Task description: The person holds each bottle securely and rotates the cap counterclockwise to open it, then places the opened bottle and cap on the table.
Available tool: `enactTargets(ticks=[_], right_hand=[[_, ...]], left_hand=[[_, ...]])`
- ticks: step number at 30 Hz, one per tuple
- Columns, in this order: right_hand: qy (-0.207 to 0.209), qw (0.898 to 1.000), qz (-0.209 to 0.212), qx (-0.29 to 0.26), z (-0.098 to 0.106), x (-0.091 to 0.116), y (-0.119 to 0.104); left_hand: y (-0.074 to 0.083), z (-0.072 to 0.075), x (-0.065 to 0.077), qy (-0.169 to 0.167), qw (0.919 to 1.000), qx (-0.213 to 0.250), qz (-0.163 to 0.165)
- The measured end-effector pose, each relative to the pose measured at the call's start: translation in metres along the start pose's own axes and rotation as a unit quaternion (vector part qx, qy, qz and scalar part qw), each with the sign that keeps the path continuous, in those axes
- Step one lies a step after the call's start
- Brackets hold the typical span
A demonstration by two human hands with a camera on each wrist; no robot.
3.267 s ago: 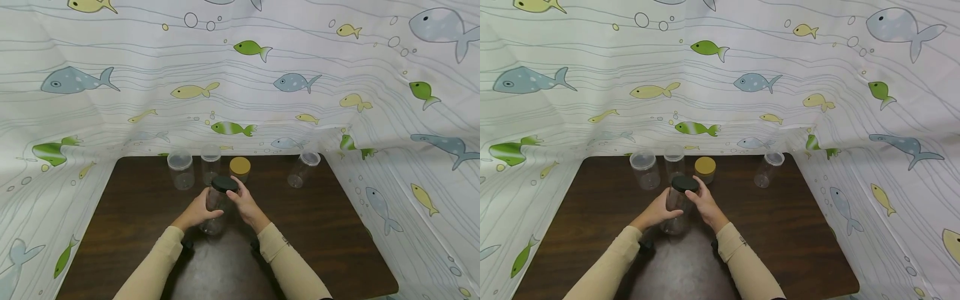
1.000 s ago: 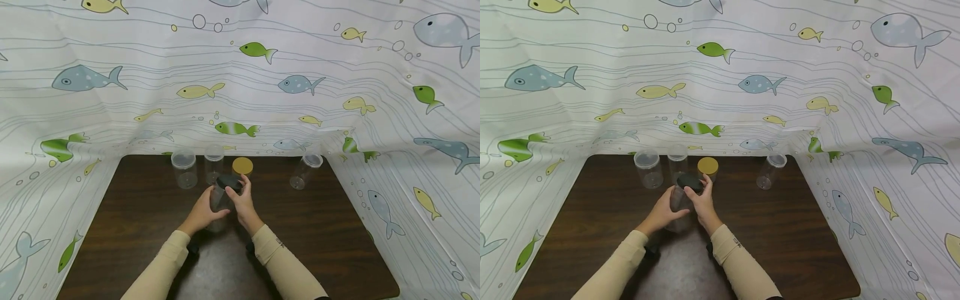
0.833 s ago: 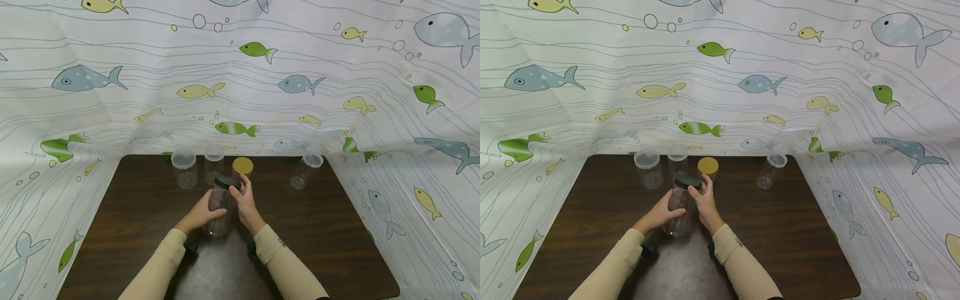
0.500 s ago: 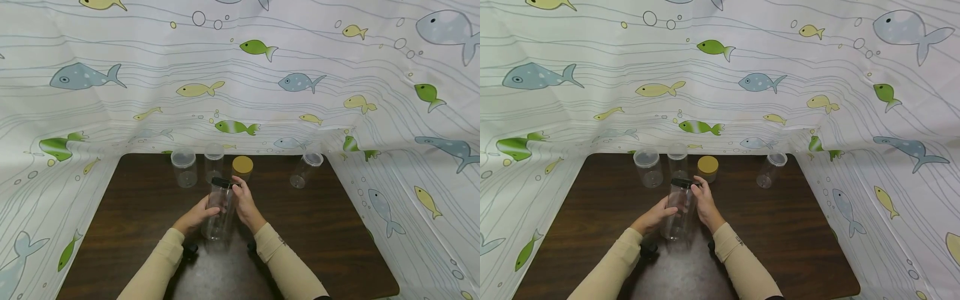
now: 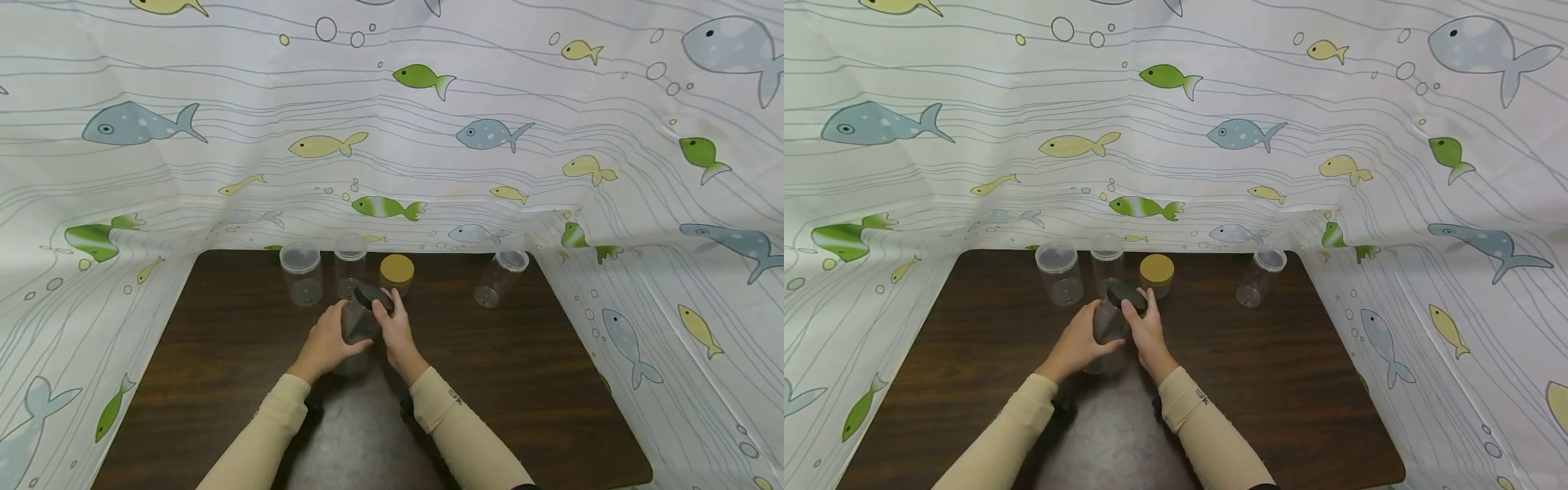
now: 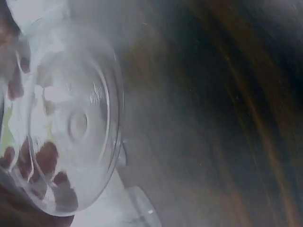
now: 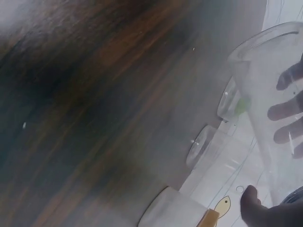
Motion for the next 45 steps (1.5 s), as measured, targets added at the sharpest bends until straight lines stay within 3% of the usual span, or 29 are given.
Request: enactTargets(ticks=[3, 6, 9, 12, 16, 20, 26, 31, 38, 45], right_hand=[[0.036, 0.999, -0.025, 0.03, 0.001, 0.001, 0.0], [0.058, 0.996, -0.045, 0.048, 0.001, 0.002, 0.0], [0.053, 0.997, -0.045, 0.035, 0.002, 0.002, -0.001], [0.03, 0.999, -0.031, 0.012, 0.003, 0.001, -0.002], [-0.012, 0.999, -0.018, -0.024, 0.004, 0.001, -0.005], [-0.04, 0.997, -0.013, -0.064, 0.006, 0.002, -0.006], [-0.078, 0.991, 0.002, -0.112, 0.009, 0.002, -0.005], [-0.104, 0.989, 0.009, -0.107, 0.013, 0.001, -0.002], [-0.102, 0.989, 0.006, -0.108, 0.012, 0.003, 0.003], [-0.101, 0.99, 0.017, -0.1, 0.01, 0.004, -0.001]], left_hand=[[0.005, -0.002, 0.001, 0.032, 0.9967, -0.071, -0.025], [0.006, -0.003, 0.002, 0.04, 0.995, -0.082, -0.041], [0.005, -0.003, 0.002, 0.018, 0.9983, -0.035, -0.043], [0.002, -0.001, 0.002, -0.037, 0.9975, 0.055, -0.024], [0.0, 0.003, 0.002, -0.112, 0.9795, 0.167, 0.011], [-0.001, 0.006, 0.003, -0.155, 0.9622, 0.223, 0.018], [-0.003, 0.004, 0.002, -0.191, 0.9396, 0.284, -0.015], [-0.002, 0.003, 0.003, -0.202, 0.9277, 0.313, -0.026], [-0.006, 0.001, 0.006, -0.19, 0.9358, 0.297, -0.009], [-0.006, 0.003, 0.004, -0.129, 0.9646, 0.23, 0.011]])
Point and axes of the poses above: each hand's wrist, its own x-axis away from the middle knuckle, its own z-axis out of the back of the hand, y = z × x, the point moved 3 cm from there along -x, towards the middle knuckle, and after that the axes turned 4 degrees about x, right-handed, at the moved point
